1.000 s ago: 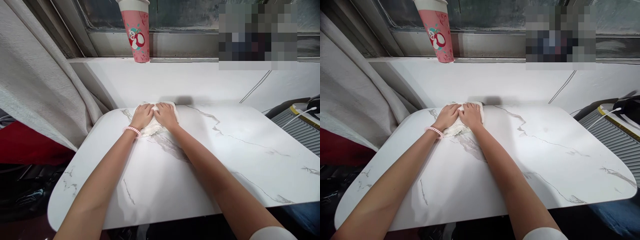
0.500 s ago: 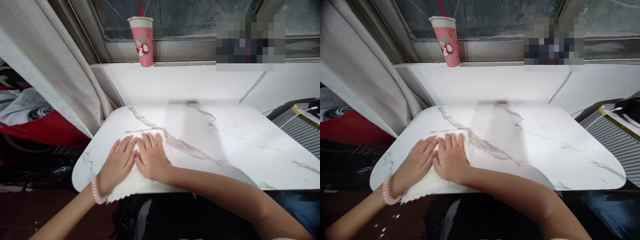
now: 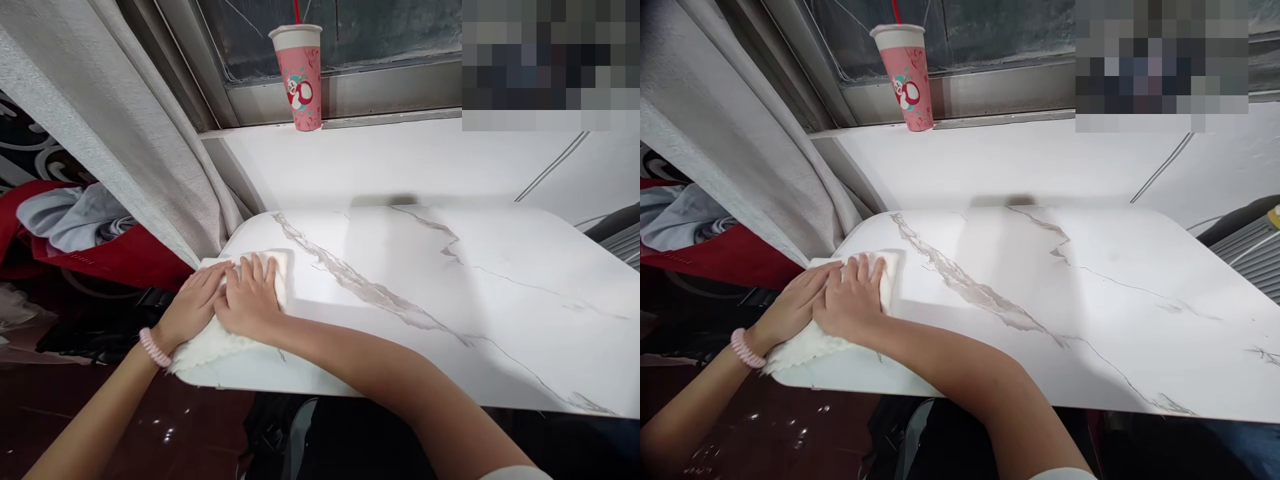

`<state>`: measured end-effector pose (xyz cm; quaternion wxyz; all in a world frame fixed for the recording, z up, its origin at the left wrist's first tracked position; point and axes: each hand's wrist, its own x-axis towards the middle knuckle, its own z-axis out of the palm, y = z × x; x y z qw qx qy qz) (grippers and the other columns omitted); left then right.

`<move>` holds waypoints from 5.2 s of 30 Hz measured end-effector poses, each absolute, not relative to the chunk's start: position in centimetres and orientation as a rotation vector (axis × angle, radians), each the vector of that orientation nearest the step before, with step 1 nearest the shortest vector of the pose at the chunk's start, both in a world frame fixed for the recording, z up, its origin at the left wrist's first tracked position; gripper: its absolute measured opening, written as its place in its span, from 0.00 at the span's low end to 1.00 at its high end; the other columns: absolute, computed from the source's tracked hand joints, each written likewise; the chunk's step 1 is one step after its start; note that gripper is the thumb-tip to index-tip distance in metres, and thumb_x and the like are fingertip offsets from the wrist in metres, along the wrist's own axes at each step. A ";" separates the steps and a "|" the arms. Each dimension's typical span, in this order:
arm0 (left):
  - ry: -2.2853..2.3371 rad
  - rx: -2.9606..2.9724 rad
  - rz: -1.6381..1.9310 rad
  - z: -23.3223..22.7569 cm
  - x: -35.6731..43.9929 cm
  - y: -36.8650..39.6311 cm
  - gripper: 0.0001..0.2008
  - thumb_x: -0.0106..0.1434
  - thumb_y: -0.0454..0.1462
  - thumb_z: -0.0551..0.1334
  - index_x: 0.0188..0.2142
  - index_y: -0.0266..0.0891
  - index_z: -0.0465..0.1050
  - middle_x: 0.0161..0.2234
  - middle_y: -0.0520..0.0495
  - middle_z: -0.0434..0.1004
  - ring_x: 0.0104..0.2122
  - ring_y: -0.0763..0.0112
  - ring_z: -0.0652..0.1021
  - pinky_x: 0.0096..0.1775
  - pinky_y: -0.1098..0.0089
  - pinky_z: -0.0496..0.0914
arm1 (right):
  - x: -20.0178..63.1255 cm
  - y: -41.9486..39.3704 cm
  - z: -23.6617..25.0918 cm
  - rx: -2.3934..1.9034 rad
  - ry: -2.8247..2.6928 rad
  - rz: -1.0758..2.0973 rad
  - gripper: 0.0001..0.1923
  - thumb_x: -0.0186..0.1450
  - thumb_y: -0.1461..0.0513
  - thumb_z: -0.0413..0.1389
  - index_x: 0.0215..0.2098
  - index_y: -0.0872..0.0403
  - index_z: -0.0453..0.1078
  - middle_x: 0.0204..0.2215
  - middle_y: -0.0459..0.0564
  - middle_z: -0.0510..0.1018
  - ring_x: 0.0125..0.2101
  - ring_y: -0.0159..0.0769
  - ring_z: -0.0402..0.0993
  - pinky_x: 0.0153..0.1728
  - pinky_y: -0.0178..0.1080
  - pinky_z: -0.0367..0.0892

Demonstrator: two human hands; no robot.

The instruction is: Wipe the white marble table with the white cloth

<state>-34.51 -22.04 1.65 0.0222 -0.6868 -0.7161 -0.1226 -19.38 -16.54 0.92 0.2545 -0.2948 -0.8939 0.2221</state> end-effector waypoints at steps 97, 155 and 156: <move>-1.867 -2.493 -0.070 2.2 8.4 -14.2 0.33 0.71 0.45 0.43 0.67 0.22 0.52 0.64 0.26 0.59 0.64 0.39 0.60 0.63 0.36 0.40 | 23.5 -9.9 1.2 -1.118 -2.271 0.456 0.21 0.64 0.63 0.45 0.53 0.52 0.68 0.50 0.55 0.75 0.51 0.50 0.71 0.53 0.56 0.66; -2.171 -2.351 -0.200 1.4 7.0 4.7 0.33 0.69 0.50 0.40 0.68 0.35 0.52 0.63 0.29 0.62 0.64 0.44 0.61 0.62 0.39 0.48 | 19.1 8.7 -0.5 -1.308 -2.103 0.173 0.20 0.67 0.62 0.40 0.45 0.53 0.73 0.46 0.53 0.79 0.49 0.42 0.73 0.54 0.45 0.65; -2.173 -2.352 -0.189 1.5 7.0 3.7 0.33 0.70 0.49 0.40 0.68 0.34 0.52 0.63 0.28 0.61 0.64 0.44 0.60 0.62 0.39 0.48 | 19.1 7.8 -0.5 -1.308 -2.103 0.183 0.20 0.67 0.62 0.41 0.45 0.53 0.73 0.46 0.53 0.79 0.49 0.43 0.73 0.54 0.46 0.65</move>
